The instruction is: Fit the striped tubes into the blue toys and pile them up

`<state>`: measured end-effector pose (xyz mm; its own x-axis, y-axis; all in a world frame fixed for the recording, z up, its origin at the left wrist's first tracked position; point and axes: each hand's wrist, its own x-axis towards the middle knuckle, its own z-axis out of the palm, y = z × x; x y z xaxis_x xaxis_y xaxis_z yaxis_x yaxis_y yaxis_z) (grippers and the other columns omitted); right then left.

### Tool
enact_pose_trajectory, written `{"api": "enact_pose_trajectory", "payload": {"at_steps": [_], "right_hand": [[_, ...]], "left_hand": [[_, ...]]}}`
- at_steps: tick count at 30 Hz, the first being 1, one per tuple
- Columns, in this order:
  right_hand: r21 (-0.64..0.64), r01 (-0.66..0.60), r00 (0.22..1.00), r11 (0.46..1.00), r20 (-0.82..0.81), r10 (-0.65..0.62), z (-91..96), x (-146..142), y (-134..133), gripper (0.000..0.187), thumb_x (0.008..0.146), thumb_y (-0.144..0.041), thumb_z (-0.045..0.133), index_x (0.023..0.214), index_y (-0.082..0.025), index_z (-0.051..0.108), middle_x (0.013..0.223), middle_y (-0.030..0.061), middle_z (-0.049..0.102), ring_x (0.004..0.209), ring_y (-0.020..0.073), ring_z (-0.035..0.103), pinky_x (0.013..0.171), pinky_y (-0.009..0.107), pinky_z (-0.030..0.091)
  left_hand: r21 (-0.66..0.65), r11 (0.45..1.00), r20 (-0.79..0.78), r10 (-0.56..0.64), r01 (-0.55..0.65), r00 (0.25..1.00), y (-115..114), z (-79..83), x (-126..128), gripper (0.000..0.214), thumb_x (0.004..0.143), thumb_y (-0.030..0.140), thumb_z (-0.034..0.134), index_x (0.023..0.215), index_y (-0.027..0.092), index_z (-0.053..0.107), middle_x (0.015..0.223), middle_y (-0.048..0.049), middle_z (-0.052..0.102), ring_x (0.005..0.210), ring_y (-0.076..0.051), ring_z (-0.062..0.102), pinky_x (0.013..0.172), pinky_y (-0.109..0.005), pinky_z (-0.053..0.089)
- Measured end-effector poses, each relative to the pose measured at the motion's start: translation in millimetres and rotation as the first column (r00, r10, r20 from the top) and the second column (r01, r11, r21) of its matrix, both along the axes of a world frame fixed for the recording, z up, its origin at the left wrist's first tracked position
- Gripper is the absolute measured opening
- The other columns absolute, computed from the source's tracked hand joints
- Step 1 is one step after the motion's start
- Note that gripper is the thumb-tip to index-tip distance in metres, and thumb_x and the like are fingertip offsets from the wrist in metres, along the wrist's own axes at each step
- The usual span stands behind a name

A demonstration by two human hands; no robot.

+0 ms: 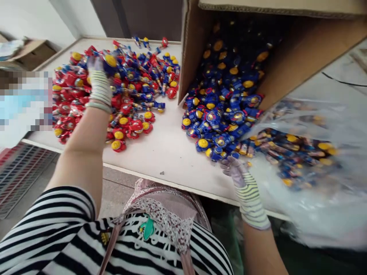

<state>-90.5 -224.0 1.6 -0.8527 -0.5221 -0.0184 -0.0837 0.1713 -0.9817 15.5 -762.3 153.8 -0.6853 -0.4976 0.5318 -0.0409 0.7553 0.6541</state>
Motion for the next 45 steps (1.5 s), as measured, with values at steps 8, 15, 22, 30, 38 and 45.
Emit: {"api": "enact_pose_trajectory", "payload": {"at_steps": [8, 15, 22, 30, 38, 45], "right_hand": [[0.586, 0.324, 0.849, 0.743, -0.526, 0.044, -15.8, -58.0, 66.9, 0.035, 0.088, -0.027, 0.05, 0.114, -0.014, 0.069, 0.116, 0.0189, 0.071, 0.109, 0.0327, 0.065, 0.101, 0.054, 0.05], [0.883, 0.175, 0.821, 0.436, -0.375, 0.43, -12.4, -60.0, 46.2, 0.041, 0.083, -0.017, 0.056, 0.119, -0.021, 0.073, 0.135, 0.0148, 0.063, 0.121, 0.0357, 0.055, 0.098, 0.05, 0.049], [0.374, 0.113, 0.945, 0.921, -0.326, 0.017, -9.2, 0.6, 35.5, 0.032, 0.082, -0.037, 0.068, 0.109, -0.021, 0.063, 0.104, 0.0103, 0.069, 0.095, 0.027, 0.065, 0.086, 0.046, 0.055], [0.181, -0.267, 0.921, 0.947, -0.241, 0.306, 10.9, 25.3, -36.8, 0.031, 0.089, -0.042, 0.062, 0.113, -0.022, 0.06, 0.114, 0.0105, 0.071, 0.103, 0.026, 0.068, 0.094, 0.044, 0.054], [0.519, -0.304, 0.828, 0.799, -0.269, 0.491, 11.7, 43.9, -48.3, 0.048, 0.092, -0.058, 0.05, 0.105, -0.017, 0.07, 0.093, 0.0143, 0.072, 0.084, 0.0273, 0.066, 0.077, 0.037, 0.049], [0.26, -0.488, 0.872, 0.834, 0.192, 0.45, 17.1, 55.0, -60.5, 0.066, 0.095, -0.07, 0.029, 0.105, -0.016, 0.064, 0.069, 0.0036, 0.057, 0.054, 0.0158, 0.046, 0.054, 0.029, 0.039]], "left_hand": [[-0.048, 0.793, 0.344, -0.557, 0.607, 0.756, 177.2, -127.8, -44.0, 0.039, 0.096, 0.039, 0.051, 0.125, 0.014, 0.061, 0.123, -0.0074, 0.066, 0.116, -0.022, 0.058, 0.103, -0.041, 0.046], [-0.25, 0.755, 0.707, -0.285, 0.606, 0.647, 308.5, -170.0, -59.7, 0.062, 0.083, 0.026, 0.067, 0.142, 0.013, 0.053, 0.134, -0.0218, 0.051, 0.119, -0.04, 0.051, 0.097, -0.054, 0.047], [0.577, 0.695, 0.22, -0.638, 0.429, 0.738, 261.0, -180.9, -3.3, 0.051, 0.078, 0.035, 0.065, 0.124, 0.016, 0.054, 0.109, -0.0105, 0.062, 0.097, -0.024, 0.063, 0.089, -0.041, 0.054], [0.897, 0.206, -0.136, -0.714, 0.392, 0.686, 260.0, -146.0, 3.7, 0.043, 0.066, 0.042, 0.063, 0.098, 0.014, 0.061, 0.079, -0.0048, 0.062, 0.056, -0.013, 0.055, 0.048, -0.022, 0.043], [0.738, 0.453, -0.012, -0.732, 0.5, 0.681, 265.6, -126.4, 5.4, 0.028, 0.079, 0.039, 0.06, 0.087, 0.014, 0.067, 0.085, -0.0064, 0.065, 0.079, -0.018, 0.061, 0.074, -0.03, 0.051], [0.634, 0.547, 0.018, -0.717, 0.547, 0.697, 262.5, -117.3, 0.3, 0.029, 0.077, 0.04, 0.059, 0.092, 0.015, 0.066, 0.092, -0.007, 0.064, 0.085, -0.02, 0.061, 0.078, -0.033, 0.052]]}}
